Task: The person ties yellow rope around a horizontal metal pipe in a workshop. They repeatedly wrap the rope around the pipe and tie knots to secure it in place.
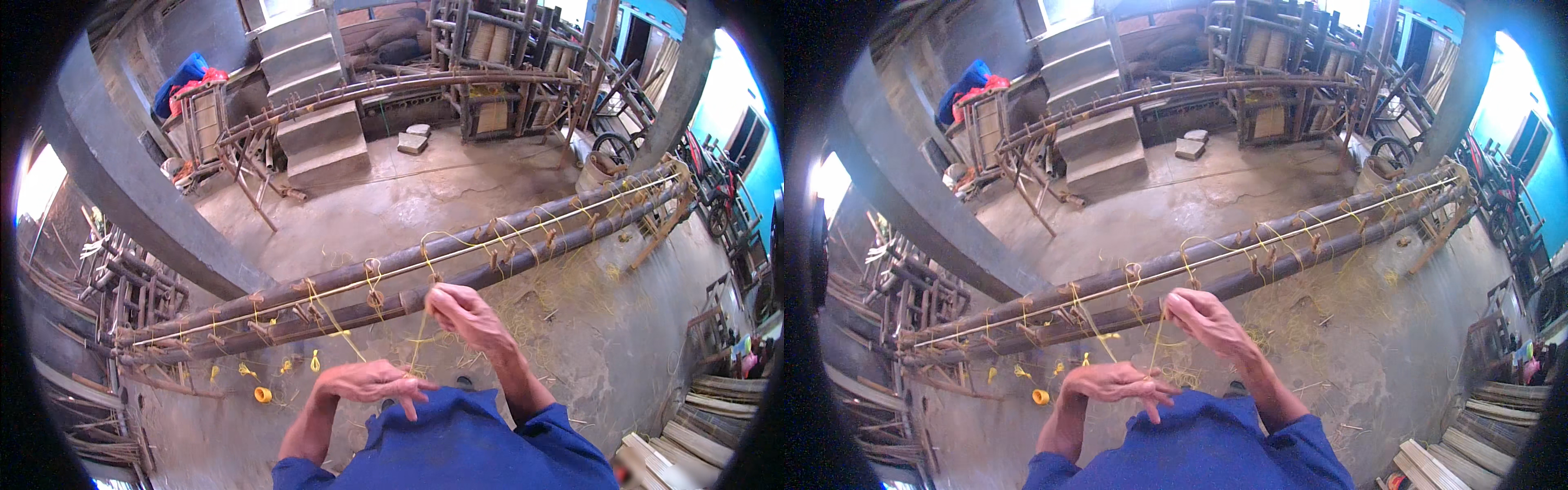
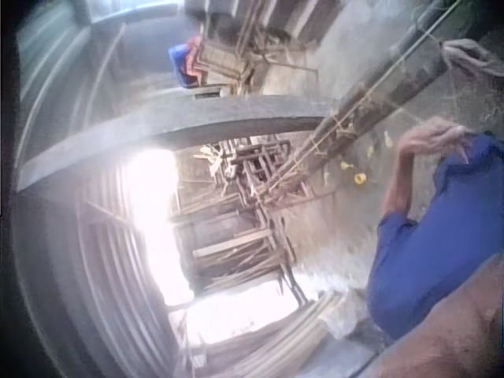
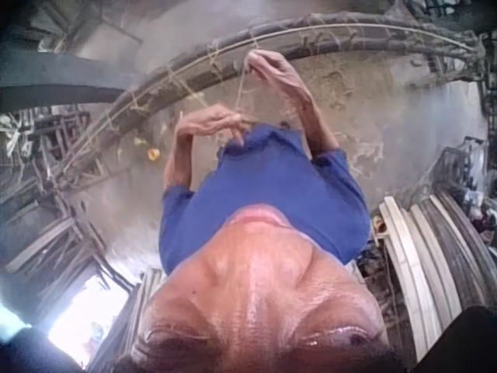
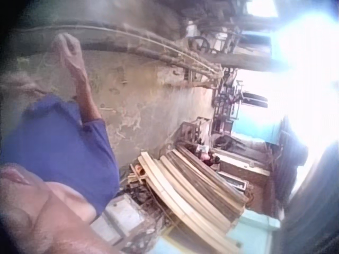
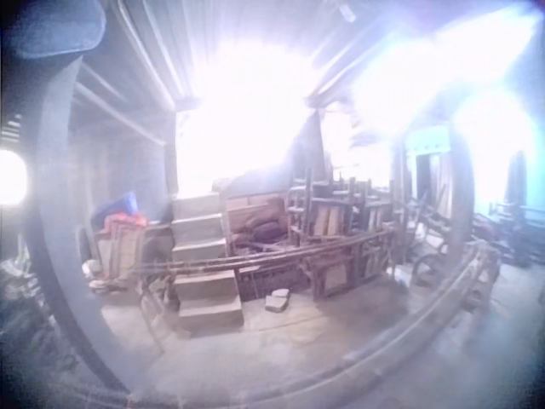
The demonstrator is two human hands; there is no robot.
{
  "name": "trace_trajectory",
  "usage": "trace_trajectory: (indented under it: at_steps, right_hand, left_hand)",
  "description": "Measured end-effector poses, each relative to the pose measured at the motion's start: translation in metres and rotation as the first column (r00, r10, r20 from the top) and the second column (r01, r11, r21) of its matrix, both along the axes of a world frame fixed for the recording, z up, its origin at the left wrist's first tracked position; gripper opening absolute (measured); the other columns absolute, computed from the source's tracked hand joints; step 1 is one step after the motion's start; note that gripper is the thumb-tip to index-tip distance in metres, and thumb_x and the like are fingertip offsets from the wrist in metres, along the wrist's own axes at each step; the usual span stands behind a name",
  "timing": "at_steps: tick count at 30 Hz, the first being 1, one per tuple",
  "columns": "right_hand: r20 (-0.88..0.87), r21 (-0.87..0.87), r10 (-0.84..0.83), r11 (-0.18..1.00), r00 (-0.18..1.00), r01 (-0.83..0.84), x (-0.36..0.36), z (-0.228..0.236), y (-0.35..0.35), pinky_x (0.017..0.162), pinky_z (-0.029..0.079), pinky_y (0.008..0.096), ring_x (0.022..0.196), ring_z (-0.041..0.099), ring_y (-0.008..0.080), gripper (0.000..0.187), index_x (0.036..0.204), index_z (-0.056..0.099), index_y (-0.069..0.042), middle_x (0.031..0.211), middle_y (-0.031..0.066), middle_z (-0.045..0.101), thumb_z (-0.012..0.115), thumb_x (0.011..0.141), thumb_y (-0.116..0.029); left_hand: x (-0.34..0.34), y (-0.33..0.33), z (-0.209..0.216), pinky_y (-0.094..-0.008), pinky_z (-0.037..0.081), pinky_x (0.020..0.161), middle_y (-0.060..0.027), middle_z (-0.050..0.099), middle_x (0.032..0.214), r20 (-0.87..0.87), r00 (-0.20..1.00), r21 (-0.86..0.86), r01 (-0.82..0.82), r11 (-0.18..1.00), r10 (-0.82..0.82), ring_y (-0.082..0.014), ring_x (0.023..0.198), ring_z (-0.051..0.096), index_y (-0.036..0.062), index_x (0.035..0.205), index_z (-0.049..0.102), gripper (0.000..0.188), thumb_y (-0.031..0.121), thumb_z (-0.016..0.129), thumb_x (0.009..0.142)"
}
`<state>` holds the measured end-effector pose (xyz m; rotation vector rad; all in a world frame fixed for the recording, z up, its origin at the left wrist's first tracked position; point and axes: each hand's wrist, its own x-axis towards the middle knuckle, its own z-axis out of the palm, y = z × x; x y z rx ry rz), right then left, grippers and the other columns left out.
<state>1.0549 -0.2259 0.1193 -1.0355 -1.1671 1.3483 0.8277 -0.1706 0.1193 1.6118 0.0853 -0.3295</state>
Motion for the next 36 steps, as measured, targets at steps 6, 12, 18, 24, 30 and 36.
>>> trace_trajectory:
  at_steps: [6,12,18,24,30,36]
  right_hand:
    - [0.140,-0.103,0.403,0.915,0.905,-0.391,-0.037,-0.031,-0.014,0.061,0.035,0.0213,0.070,0.042,0.0033,0.033,0.087,0.058,-0.005,0.072,-0.0072,0.046,0.042,0.103,-0.030]
    - [0.038,0.026,0.104,0.994,0.994,-0.105,-0.023,-0.032,0.026,0.058,0.035,0.0238,0.069,0.041,0.0052,0.036,0.081,0.055,-0.005,0.072,-0.0064,0.044,0.044,0.102,-0.032]
    - [-0.008,-0.006,0.341,0.940,0.940,-0.341,-0.039,-0.023,-0.008,0.061,0.036,0.0220,0.072,0.040,0.0044,0.034,0.084,0.057,-0.005,0.074,-0.0072,0.044,0.043,0.102,-0.031]
    - [0.053,0.083,0.139,0.986,0.989,-0.143,-0.042,-0.058,0.023,0.059,0.035,0.0247,0.069,0.039,0.0046,0.035,0.083,0.056,-0.006,0.073,-0.0074,0.044,0.044,0.102,-0.033]
    - [-0.075,0.058,0.287,0.957,0.955,-0.283,-0.042,-0.005,0.006,0.061,0.035,0.0235,0.071,0.040,0.0038,0.034,0.083,0.057,-0.007,0.074,-0.0076,0.045,0.044,0.102,-0.032]
    - [0.109,-0.018,0.253,0.967,0.961,-0.252,-0.059,-0.054,0.009,0.062,0.036,0.0260,0.070,0.039,0.0058,0.036,0.081,0.054,-0.005,0.073,-0.0062,0.043,0.044,0.102,-0.033]
  left_hand:
    - [0.000,0.004,0.010,-0.0384,0.030,0.111,-0.0125,0.038,0.147,0.298,0.482,-0.307,-0.768,0.561,0.824,-0.0223,0.129,0.046,0.0000,0.134,0.049,0.053,0.041,0.039,0.101]
    - [-0.018,0.007,0.012,-0.0371,0.036,0.108,-0.0139,0.053,0.135,0.158,0.936,-0.176,-0.286,0.942,0.313,-0.0254,0.123,0.052,-0.0014,0.139,0.037,0.052,0.036,0.032,0.103]
    - [-0.016,0.014,0.025,-0.0369,0.037,0.106,-0.0142,0.051,0.136,0.201,0.606,-0.071,-0.774,0.629,0.769,-0.0262,0.118,0.055,0.0085,0.137,0.048,0.045,0.034,0.036,0.103]
    - [-0.023,0.005,-0.004,-0.0427,0.036,0.106,-0.0129,0.030,0.151,0.285,0.797,0.130,-0.583,0.802,0.533,-0.0299,0.123,0.050,0.0022,0.137,0.045,0.048,0.033,0.039,0.101]
    - [-0.027,0.014,0.008,-0.0417,0.027,0.112,-0.0115,0.049,0.138,-0.032,0.808,0.091,-0.584,0.806,0.589,-0.0274,0.137,0.032,0.0028,0.104,0.071,0.056,0.043,0.032,0.102]
    - [-0.024,0.015,0.018,-0.0352,0.034,0.108,-0.0148,0.043,0.142,0.284,0.641,-0.250,-0.668,0.701,0.713,-0.0252,0.121,0.054,0.0031,0.134,0.047,0.043,0.030,0.036,0.103]
